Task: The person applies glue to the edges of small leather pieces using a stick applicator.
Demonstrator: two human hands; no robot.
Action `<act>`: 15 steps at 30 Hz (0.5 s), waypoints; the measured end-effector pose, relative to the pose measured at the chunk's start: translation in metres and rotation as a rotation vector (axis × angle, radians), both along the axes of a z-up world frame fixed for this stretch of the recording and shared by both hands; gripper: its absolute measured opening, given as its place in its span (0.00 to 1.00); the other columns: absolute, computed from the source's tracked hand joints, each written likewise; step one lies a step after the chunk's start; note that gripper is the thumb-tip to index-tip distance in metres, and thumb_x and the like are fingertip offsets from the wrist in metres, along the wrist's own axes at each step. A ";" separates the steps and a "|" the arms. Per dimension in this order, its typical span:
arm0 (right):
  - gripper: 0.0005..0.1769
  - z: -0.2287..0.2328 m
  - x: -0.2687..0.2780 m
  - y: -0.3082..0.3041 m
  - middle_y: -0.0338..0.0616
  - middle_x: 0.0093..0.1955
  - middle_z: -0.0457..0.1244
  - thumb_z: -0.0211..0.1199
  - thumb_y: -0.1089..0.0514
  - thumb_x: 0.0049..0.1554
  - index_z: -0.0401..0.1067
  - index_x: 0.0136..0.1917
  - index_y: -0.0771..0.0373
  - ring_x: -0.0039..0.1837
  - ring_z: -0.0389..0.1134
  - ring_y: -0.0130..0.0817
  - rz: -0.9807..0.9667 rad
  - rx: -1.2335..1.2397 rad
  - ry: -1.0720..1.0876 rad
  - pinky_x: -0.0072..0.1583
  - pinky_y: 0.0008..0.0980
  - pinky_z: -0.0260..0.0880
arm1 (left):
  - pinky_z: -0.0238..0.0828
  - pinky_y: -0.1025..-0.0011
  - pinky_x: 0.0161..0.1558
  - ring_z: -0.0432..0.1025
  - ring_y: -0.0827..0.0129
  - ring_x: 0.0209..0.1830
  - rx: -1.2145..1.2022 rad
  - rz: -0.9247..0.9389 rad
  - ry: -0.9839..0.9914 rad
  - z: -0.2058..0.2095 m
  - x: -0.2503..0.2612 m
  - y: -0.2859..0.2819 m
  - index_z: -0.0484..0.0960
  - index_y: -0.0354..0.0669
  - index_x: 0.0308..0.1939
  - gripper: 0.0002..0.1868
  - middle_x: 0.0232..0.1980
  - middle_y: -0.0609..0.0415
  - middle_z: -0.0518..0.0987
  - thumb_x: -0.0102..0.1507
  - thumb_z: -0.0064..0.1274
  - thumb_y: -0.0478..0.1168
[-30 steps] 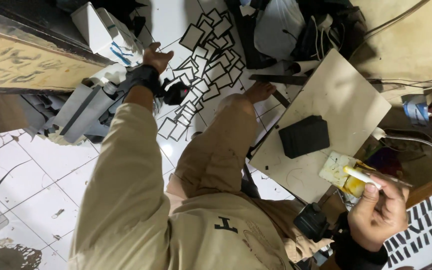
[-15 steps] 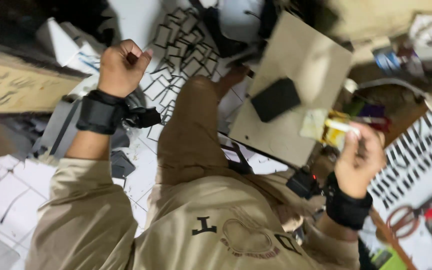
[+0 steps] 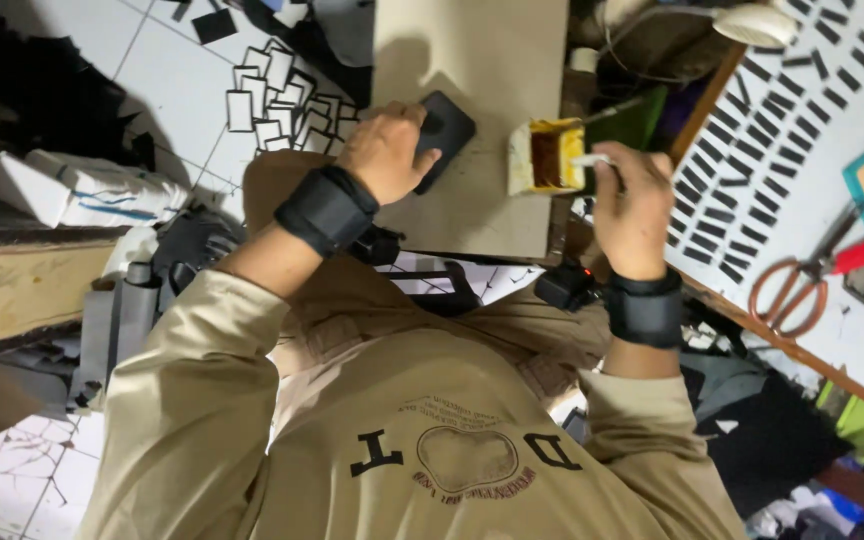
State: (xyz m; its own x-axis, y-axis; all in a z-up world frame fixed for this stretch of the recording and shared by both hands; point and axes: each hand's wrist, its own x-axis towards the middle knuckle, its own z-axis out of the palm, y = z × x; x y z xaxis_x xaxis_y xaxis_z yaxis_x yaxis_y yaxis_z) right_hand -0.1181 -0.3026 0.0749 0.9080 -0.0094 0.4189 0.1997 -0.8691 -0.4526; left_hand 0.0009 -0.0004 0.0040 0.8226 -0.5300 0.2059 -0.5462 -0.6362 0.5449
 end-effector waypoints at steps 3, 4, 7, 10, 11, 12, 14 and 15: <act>0.07 -0.001 0.008 0.002 0.48 0.53 0.70 0.64 0.68 0.64 0.77 0.56 0.64 0.52 0.64 0.49 0.025 -0.027 0.027 0.56 0.42 0.64 | 0.72 0.52 0.51 0.72 0.40 0.51 0.202 0.019 0.012 -0.016 0.004 -0.027 0.75 0.28 0.50 0.29 0.50 0.34 0.77 0.59 0.67 0.49; 0.07 -0.005 0.010 0.000 0.48 0.53 0.70 0.64 0.68 0.64 0.77 0.56 0.64 0.52 0.64 0.49 0.015 -0.025 0.028 0.56 0.42 0.64 | 0.72 0.52 0.51 0.72 0.40 0.51 0.204 0.008 0.011 -0.017 0.005 -0.033 0.75 0.28 0.50 0.29 0.50 0.34 0.77 0.59 0.67 0.49; 0.07 -0.018 0.020 -0.001 0.46 0.52 0.70 0.64 0.66 0.64 0.77 0.57 0.63 0.52 0.63 0.48 0.039 -0.086 0.023 0.55 0.41 0.64 | 0.72 0.53 0.52 0.72 0.41 0.51 0.325 0.074 -0.010 -0.022 0.007 -0.044 0.74 0.27 0.52 0.35 0.50 0.34 0.76 0.54 0.70 0.52; 0.07 -0.028 0.028 0.002 0.43 0.51 0.71 0.65 0.64 0.63 0.78 0.55 0.61 0.51 0.63 0.47 0.049 -0.113 0.031 0.55 0.42 0.63 | 0.72 0.53 0.52 0.73 0.43 0.51 0.394 0.140 -0.028 -0.024 0.007 -0.049 0.72 0.27 0.54 0.40 0.50 0.35 0.77 0.50 0.72 0.53; 0.07 -0.032 0.031 0.003 0.43 0.50 0.71 0.64 0.64 0.62 0.78 0.54 0.61 0.51 0.62 0.46 0.051 -0.130 0.032 0.55 0.42 0.62 | 0.73 0.53 0.49 0.74 0.43 0.49 0.388 0.158 -0.020 -0.021 0.006 -0.050 0.71 0.26 0.56 0.42 0.50 0.35 0.76 0.49 0.73 0.52; 0.07 -0.036 0.034 0.004 0.42 0.49 0.71 0.64 0.64 0.62 0.78 0.54 0.60 0.52 0.62 0.46 0.055 -0.148 0.034 0.55 0.42 0.61 | 0.74 0.53 0.47 0.74 0.44 0.47 0.380 0.179 -0.011 -0.017 0.005 -0.050 0.70 0.25 0.58 0.44 0.50 0.34 0.76 0.49 0.73 0.51; 0.08 -0.045 0.038 0.005 0.40 0.49 0.71 0.64 0.64 0.61 0.79 0.54 0.60 0.51 0.62 0.45 0.048 -0.150 0.033 0.55 0.42 0.61 | 0.74 0.54 0.45 0.75 0.43 0.45 0.347 0.182 -0.006 -0.019 0.006 -0.048 0.70 0.24 0.59 0.44 0.49 0.34 0.76 0.49 0.71 0.48; 0.08 -0.049 0.040 0.006 0.39 0.48 0.71 0.63 0.65 0.61 0.79 0.54 0.59 0.51 0.62 0.44 0.041 -0.154 0.032 0.55 0.42 0.61 | 0.75 0.54 0.43 0.75 0.43 0.43 0.311 0.187 -0.002 -0.019 0.006 -0.047 0.69 0.23 0.61 0.43 0.48 0.33 0.76 0.50 0.70 0.46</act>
